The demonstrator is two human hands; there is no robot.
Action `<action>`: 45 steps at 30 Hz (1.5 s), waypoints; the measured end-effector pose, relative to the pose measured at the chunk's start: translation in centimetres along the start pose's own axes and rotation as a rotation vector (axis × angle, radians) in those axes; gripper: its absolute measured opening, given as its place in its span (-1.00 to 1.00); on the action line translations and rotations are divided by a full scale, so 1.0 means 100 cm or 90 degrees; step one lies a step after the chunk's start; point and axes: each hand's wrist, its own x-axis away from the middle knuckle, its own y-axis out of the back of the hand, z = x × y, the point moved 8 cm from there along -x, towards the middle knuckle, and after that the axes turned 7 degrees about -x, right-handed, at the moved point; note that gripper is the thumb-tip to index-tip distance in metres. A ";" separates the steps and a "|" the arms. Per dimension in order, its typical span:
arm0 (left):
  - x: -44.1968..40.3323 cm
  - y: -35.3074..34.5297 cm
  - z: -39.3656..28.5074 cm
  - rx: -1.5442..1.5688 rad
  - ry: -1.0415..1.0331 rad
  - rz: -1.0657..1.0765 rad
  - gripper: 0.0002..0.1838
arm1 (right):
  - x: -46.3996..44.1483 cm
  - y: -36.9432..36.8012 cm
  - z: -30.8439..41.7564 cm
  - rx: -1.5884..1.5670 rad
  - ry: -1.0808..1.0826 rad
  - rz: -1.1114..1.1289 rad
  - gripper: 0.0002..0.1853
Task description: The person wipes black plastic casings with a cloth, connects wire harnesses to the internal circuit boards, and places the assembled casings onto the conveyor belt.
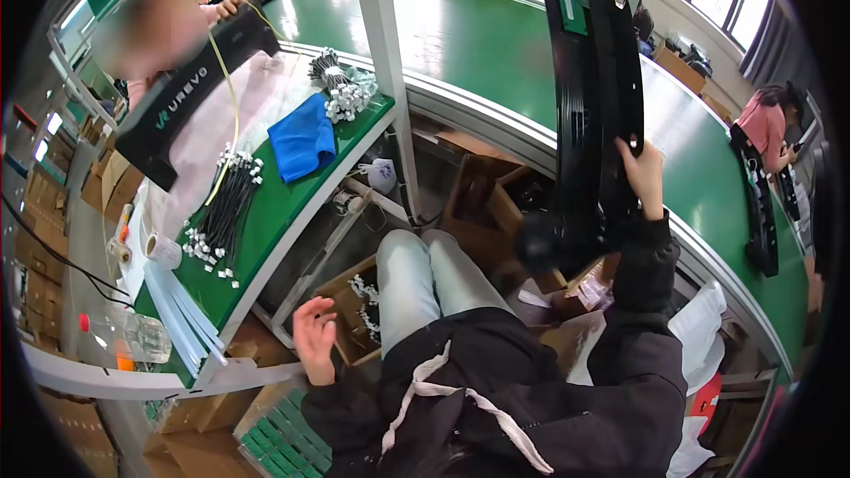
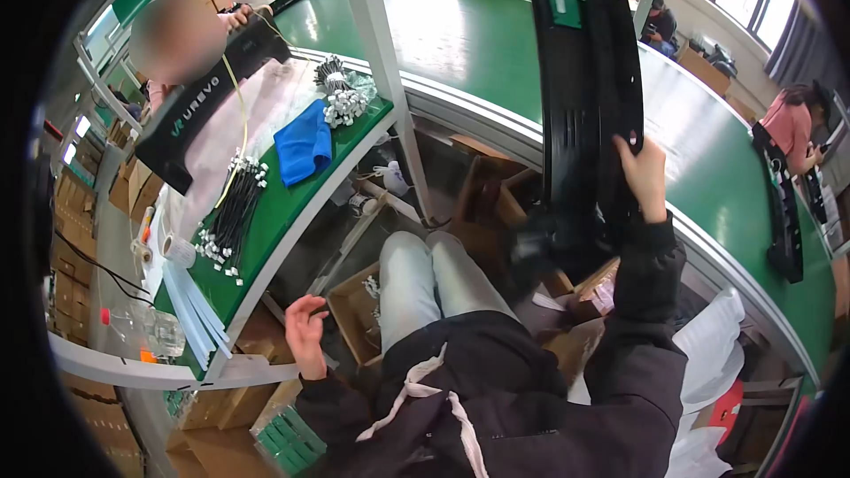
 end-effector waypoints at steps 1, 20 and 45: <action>0.004 -0.010 0.006 -0.037 0.022 0.021 -0.58 | -0.017 -0.002 -0.017 0.055 -0.033 0.007 -0.71; 0.019 -0.025 0.021 -0.277 0.076 0.009 -0.73 | -0.175 -0.128 -0.171 0.375 -0.289 0.201 -0.59; 0.052 0.008 0.023 -0.172 0.158 -0.018 -0.72 | 0.045 -0.332 0.363 -1.255 -0.457 0.670 -0.78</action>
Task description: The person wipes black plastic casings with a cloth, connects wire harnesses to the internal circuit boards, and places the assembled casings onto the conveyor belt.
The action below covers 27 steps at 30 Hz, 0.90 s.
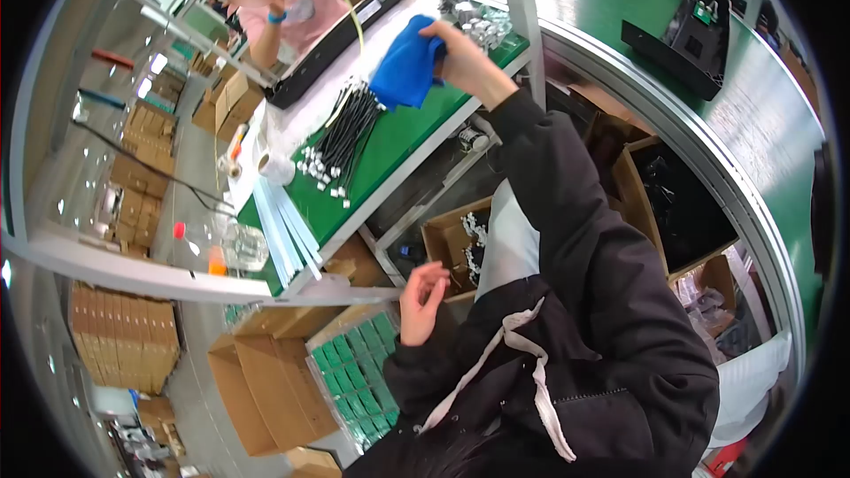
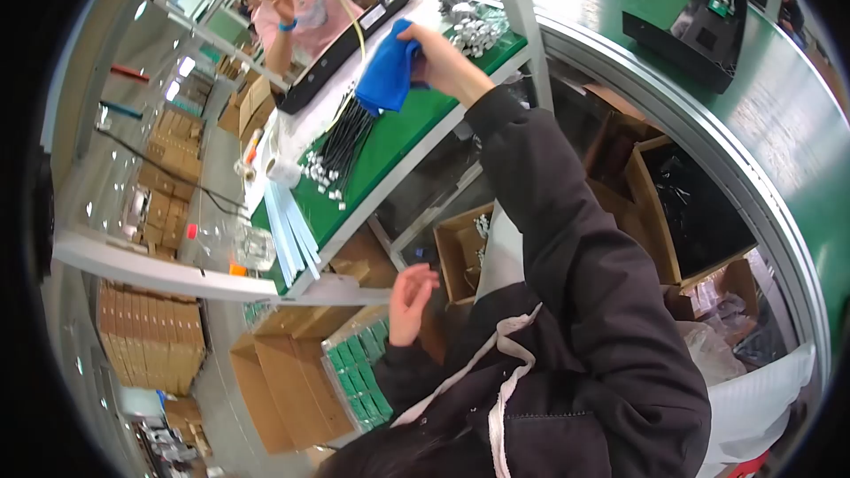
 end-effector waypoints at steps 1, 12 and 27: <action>-0.005 -0.001 -0.010 0.012 -0.014 -0.015 -0.72 | 0.012 -0.008 0.005 -0.023 0.000 0.032 -0.80; -0.009 0.021 -0.029 0.482 -0.109 -0.128 -0.45 | 0.190 0.025 -0.125 -0.021 -0.349 -0.033 -0.63; -0.002 0.017 -0.042 0.024 -0.049 -0.328 -0.81 | 0.215 0.040 -0.160 -0.555 -0.423 0.143 -0.29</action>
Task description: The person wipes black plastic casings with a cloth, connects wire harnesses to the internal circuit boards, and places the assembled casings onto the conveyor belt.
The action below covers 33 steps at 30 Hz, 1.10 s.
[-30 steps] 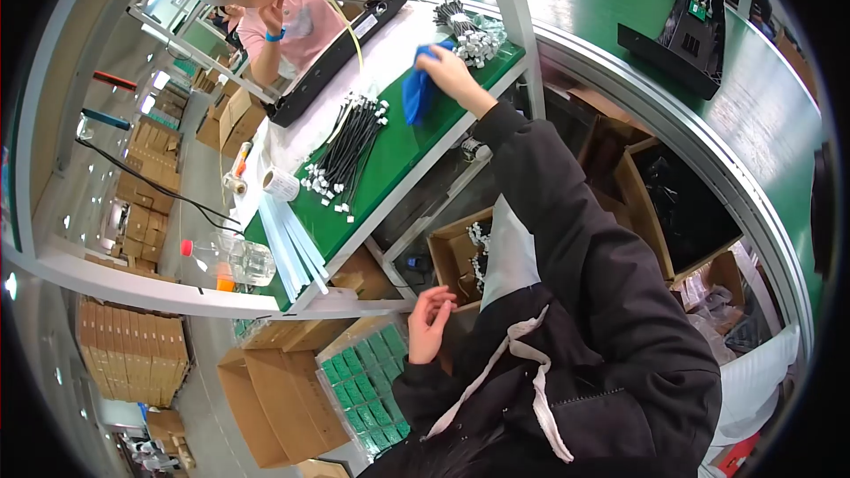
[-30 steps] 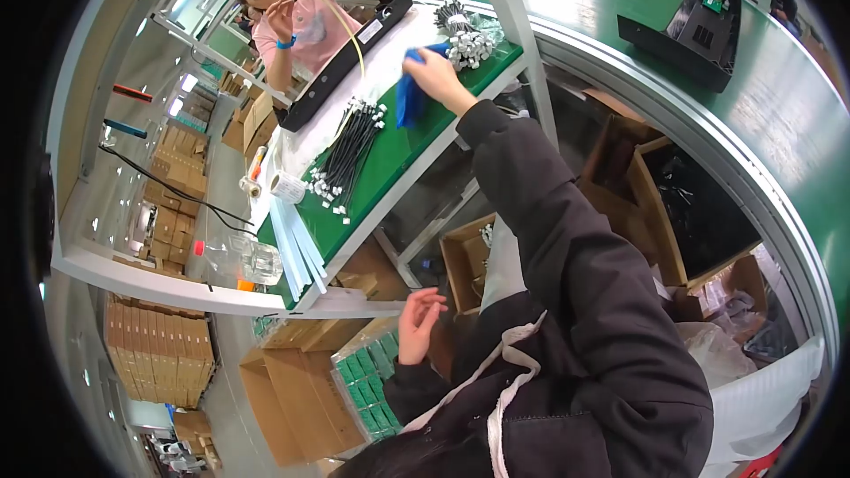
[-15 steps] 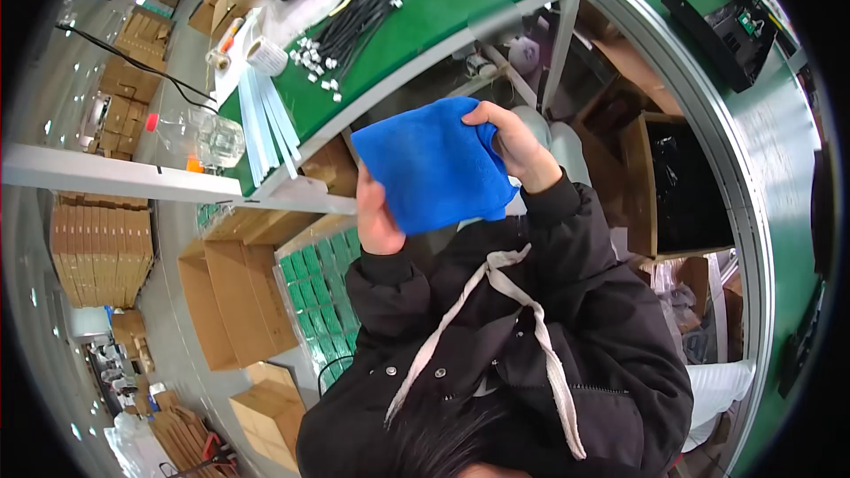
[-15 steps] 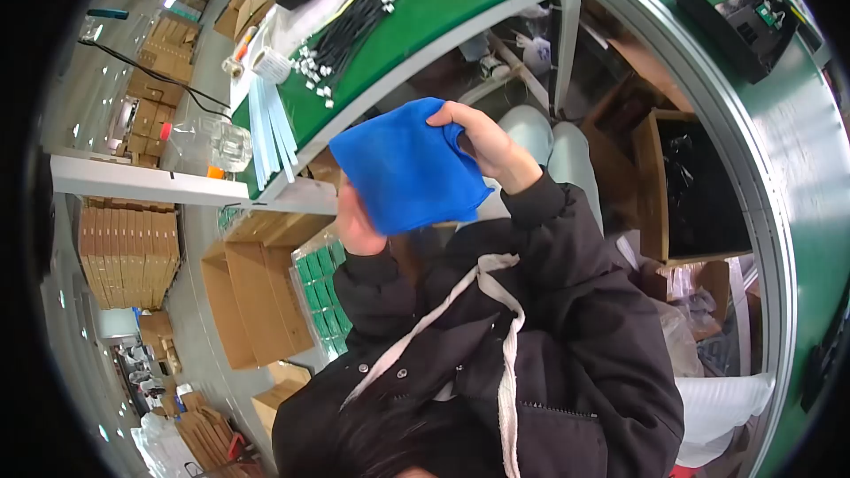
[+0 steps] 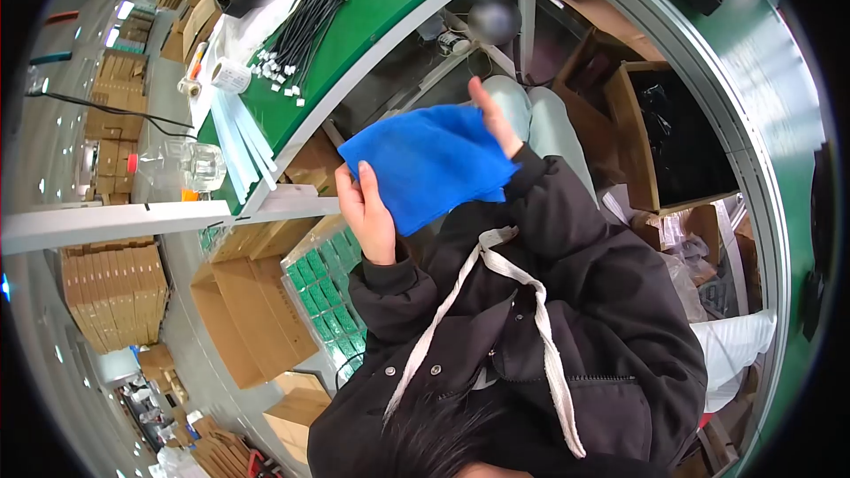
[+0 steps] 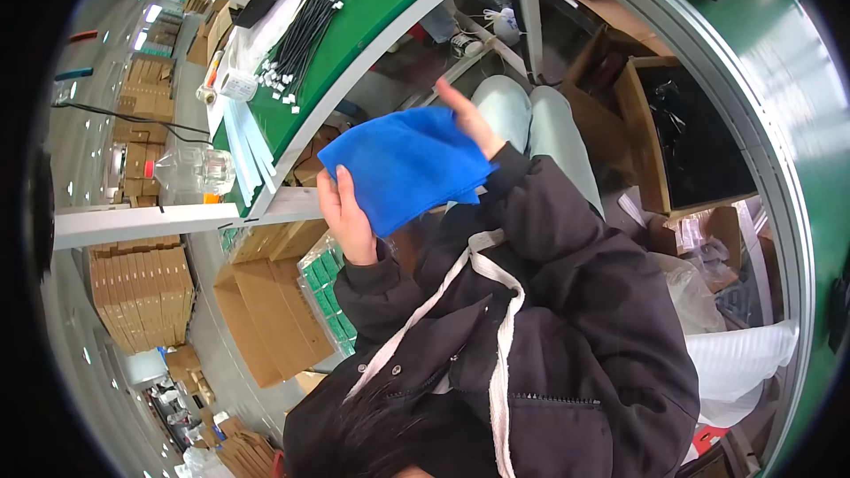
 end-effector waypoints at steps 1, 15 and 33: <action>-0.003 0.005 0.003 -0.036 -0.014 -0.006 -0.80 | 0.003 -0.008 -0.006 -0.026 -0.041 0.068 -0.43; -0.010 0.031 0.024 -0.106 -0.005 -0.005 -0.73 | -0.003 -0.002 0.000 0.524 -0.017 -0.182 -0.61; 0.021 -0.067 0.027 -0.014 0.052 0.428 -0.63 | 0.253 -0.170 0.071 0.915 0.572 -0.474 -0.33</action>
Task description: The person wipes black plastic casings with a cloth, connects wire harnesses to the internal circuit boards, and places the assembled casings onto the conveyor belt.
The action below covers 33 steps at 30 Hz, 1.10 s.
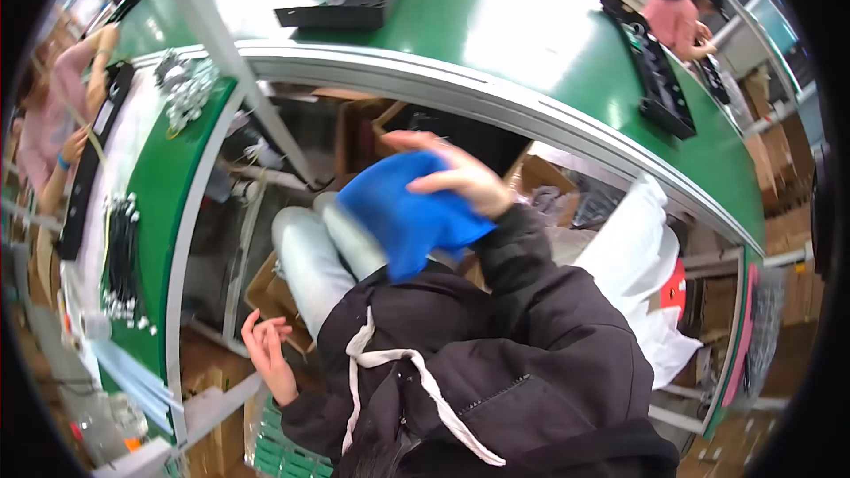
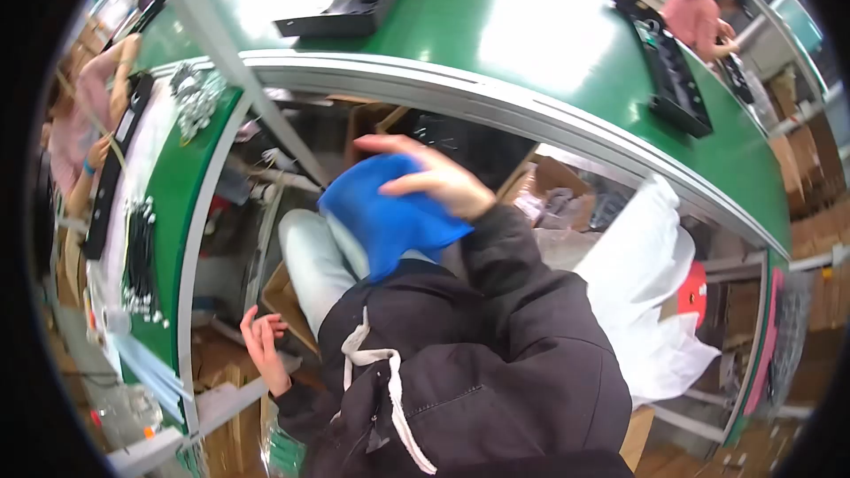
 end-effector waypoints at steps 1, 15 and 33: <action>0.001 -0.004 0.003 0.001 0.012 0.017 -0.63 | 0.024 0.035 0.028 0.090 0.026 -0.115 -0.43; -0.006 -0.035 0.025 0.001 0.059 0.138 -0.70 | 0.365 0.480 0.206 0.688 -0.079 -1.223 -0.43; -0.010 -0.047 0.008 0.003 0.053 0.181 -0.72 | 0.338 0.512 0.171 0.120 0.026 -0.850 -0.89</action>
